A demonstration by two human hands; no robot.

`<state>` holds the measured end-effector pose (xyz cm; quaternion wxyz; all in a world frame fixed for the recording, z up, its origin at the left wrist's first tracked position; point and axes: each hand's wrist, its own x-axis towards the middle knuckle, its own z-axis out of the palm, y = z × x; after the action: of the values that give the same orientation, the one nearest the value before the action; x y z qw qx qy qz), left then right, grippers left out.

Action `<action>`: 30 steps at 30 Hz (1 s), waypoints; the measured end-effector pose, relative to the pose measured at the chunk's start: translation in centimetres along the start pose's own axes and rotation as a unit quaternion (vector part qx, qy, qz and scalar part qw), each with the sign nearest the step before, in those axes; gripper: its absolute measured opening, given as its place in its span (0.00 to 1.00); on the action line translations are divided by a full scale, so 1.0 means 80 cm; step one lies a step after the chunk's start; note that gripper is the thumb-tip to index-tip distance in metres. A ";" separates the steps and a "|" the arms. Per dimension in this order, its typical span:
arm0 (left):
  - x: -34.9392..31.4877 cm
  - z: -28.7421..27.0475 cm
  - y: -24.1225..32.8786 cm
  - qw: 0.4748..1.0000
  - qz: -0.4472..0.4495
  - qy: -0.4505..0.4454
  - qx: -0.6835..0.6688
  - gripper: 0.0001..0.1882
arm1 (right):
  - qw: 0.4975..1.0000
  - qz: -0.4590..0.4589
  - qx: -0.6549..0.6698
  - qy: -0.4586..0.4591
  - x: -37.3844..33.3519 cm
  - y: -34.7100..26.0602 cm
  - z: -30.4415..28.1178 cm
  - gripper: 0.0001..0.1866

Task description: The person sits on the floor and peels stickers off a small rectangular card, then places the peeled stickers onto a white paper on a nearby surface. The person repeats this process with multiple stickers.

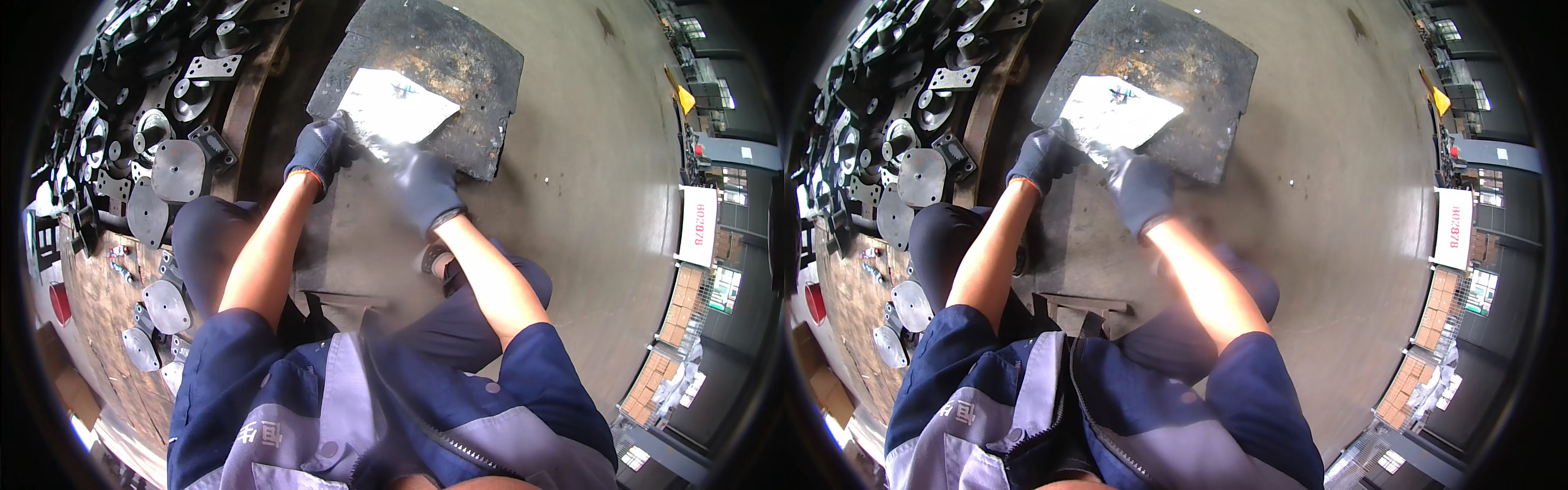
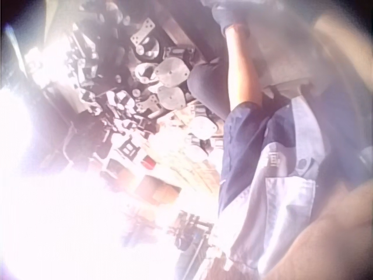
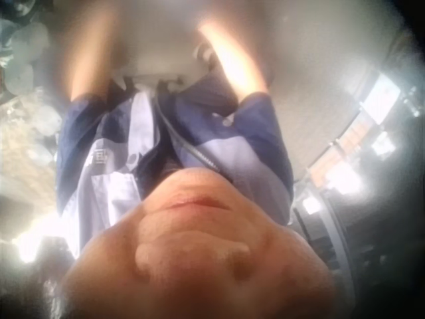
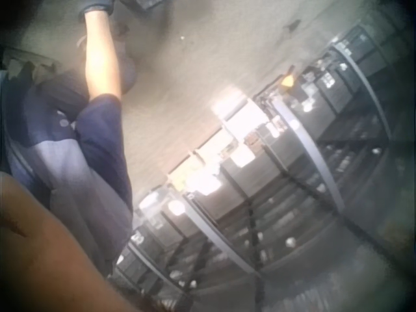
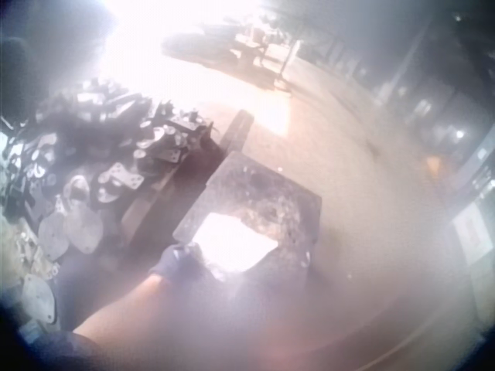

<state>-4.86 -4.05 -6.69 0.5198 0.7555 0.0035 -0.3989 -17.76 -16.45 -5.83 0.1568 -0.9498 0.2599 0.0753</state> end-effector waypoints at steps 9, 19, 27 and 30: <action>0.008 0.000 -0.008 0.999 -0.001 -0.012 -0.036 0.21 | 1.000 0.026 0.014 0.011 -0.007 0.022 0.001 0.14; 0.007 0.000 -0.010 0.997 -0.009 0.006 -0.078 0.20 | 0.914 0.069 0.399 -0.019 -0.018 0.036 0.008 0.11; -0.002 0.002 -0.001 0.992 -0.027 0.019 -0.123 0.22 | 0.999 0.026 -0.035 0.018 -0.019 0.044 -0.001 0.11; 0.001 0.005 -0.004 0.993 -0.023 0.025 -0.112 0.22 | 0.995 0.023 0.077 0.062 -0.027 0.050 0.031 0.12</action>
<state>-5.21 -4.25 -7.07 0.5914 0.7020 0.0784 -0.3890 -21.78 -17.86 -8.68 0.2115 -0.9315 0.2959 -0.0007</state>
